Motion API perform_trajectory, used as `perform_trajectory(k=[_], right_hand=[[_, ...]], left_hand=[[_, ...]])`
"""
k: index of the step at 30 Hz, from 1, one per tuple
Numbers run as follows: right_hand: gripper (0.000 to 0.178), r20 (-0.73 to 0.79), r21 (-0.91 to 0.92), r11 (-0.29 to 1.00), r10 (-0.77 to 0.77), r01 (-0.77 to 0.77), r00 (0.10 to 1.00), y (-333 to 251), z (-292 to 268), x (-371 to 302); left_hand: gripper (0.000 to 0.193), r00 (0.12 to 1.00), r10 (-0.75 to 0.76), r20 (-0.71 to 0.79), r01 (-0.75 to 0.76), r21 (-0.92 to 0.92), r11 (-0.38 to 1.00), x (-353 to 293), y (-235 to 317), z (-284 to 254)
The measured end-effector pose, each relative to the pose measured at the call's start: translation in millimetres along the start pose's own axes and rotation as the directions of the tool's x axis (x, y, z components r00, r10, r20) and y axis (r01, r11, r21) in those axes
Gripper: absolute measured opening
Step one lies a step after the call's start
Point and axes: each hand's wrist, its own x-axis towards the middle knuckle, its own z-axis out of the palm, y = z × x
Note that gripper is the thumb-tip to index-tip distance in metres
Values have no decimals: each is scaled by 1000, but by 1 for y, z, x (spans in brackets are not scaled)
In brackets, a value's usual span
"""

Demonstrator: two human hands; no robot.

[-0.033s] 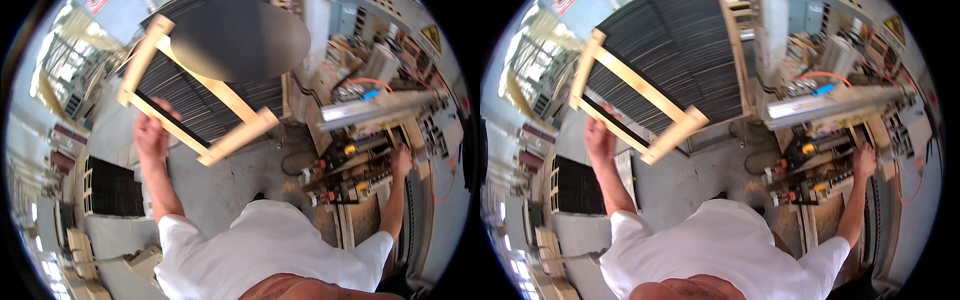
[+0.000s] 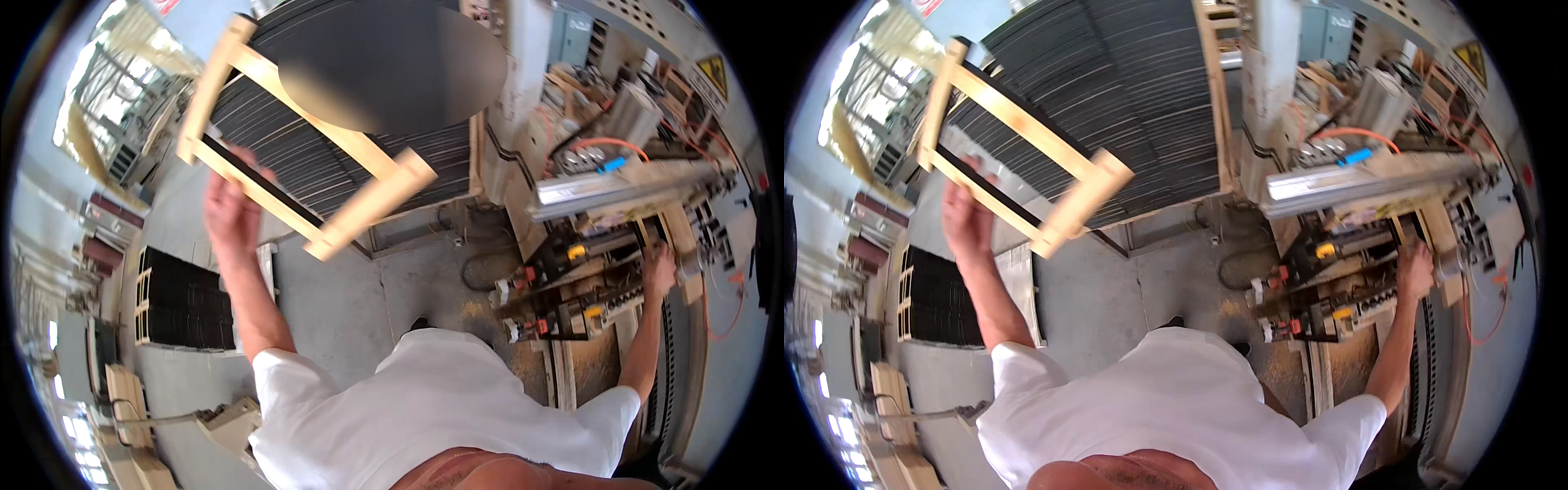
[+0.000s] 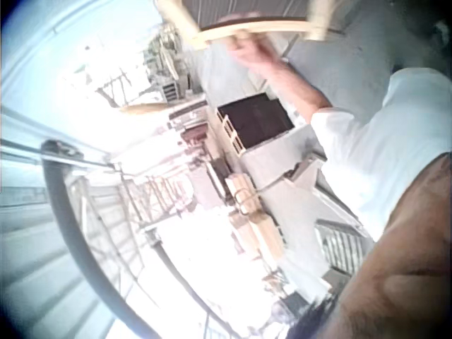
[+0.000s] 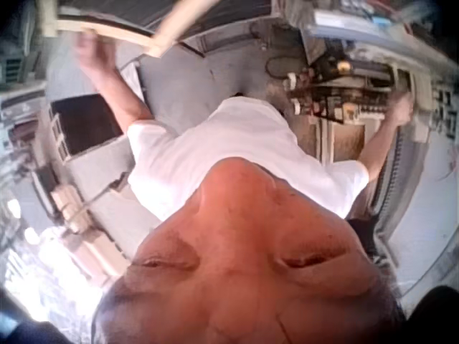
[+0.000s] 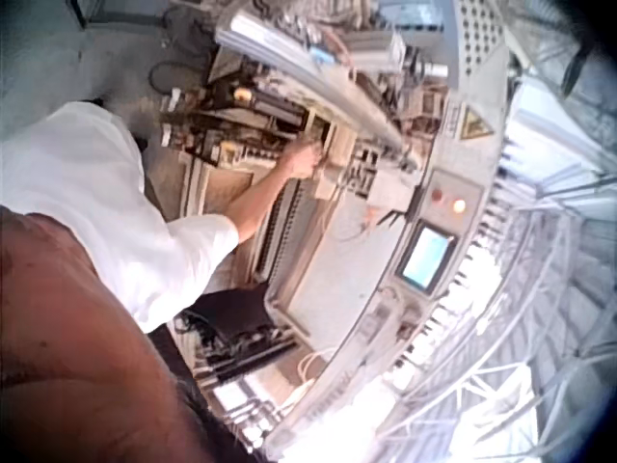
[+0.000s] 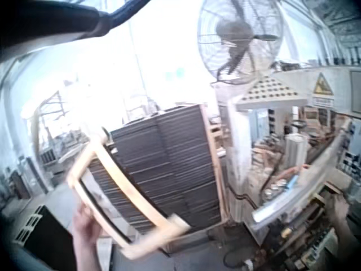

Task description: The person repeatedly picks up small wooden frames from a machine, places them on a stack, and then retrieves them to repeat the process. The task involves continuous handling of the frames without visible assembly or finishing.

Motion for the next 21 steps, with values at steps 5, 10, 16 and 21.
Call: perform_trajectory(k=[5,10,16,21], right_hand=[[37,-436,697,691,193,194,879,-41,-43,-39],[30,-545,837,248,313,487,778,-168,-119,-138],[25,-324,913,296,105,281,940,-250,-137,-221],[29,-154,915,396,161,79,975,-266,-151,-252]], left_hand=[[31,960,27,-277,14,144,989,94,50,-161],[31,928,-200,-315,298,304,905,226,54,-296],[37,939,-102,-329,338,937,88,339,-51,-344],[37,935,-350,59,-122,980,-159,361,-88,-306]])
